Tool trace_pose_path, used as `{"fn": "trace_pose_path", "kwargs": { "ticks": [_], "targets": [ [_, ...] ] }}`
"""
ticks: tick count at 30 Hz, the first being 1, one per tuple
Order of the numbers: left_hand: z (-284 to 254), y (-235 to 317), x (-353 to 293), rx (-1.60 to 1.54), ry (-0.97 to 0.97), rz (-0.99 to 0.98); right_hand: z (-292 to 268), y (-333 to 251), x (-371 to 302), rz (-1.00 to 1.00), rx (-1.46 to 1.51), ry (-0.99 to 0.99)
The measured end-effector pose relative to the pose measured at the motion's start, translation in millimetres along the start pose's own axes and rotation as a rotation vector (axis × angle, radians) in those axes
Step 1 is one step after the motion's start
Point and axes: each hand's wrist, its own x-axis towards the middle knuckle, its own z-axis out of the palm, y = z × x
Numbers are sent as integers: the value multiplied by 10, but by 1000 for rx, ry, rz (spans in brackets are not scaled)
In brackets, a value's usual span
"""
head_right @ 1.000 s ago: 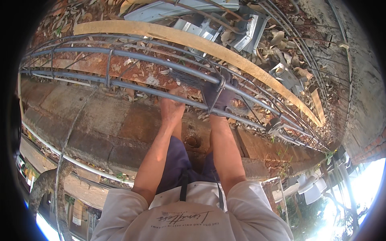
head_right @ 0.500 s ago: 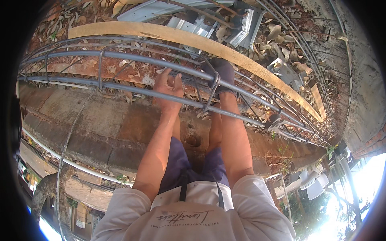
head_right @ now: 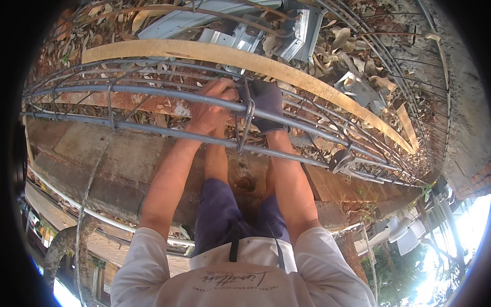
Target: The person assembles a rebar cage by hand, tying intersecting steel bars with wire at multiple points. They repeatedly pick up wire, wrap it around bar intersections, and twist it to secure the structure. The person also moves a wooden plank and adjusts the cage position during the process.
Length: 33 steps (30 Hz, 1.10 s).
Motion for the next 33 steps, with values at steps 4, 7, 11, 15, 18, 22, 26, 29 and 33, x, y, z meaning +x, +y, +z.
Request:
{"fn": "trace_pose_path", "kwargs": {
  "ticks": [4,7,11,15,18,22,26,29,33],
  "targets": [
    [-62,-161,233,-98,-83,-5,3,-19,-73,141,257,-12],
    [-26,-140,348,-252,-165,-318,74,-106,-146,50,395,71],
    [80,-27,457,-278,-127,-556,190,-203,-244,54,301,126],
    [113,-104,543,-284,-187,-518,195,-241,-255,-118,136,182],
    [62,-206,482,-529,-336,-634,131,-241,-255,-195,46,131],
    [-18,-197,323,-803,-456,-566,93,-230,-285,-194,-34,42],
    [-7,-123,294,-323,-399,-269,60,-188,-301,-463,-312,103],
    [67,-132,344,-320,-402,-239,2,-166,-292,-565,-418,170],
    [153,-193,364,-323,-368,-200,-21,-226,-308,-376,-433,40]
  ]
}}
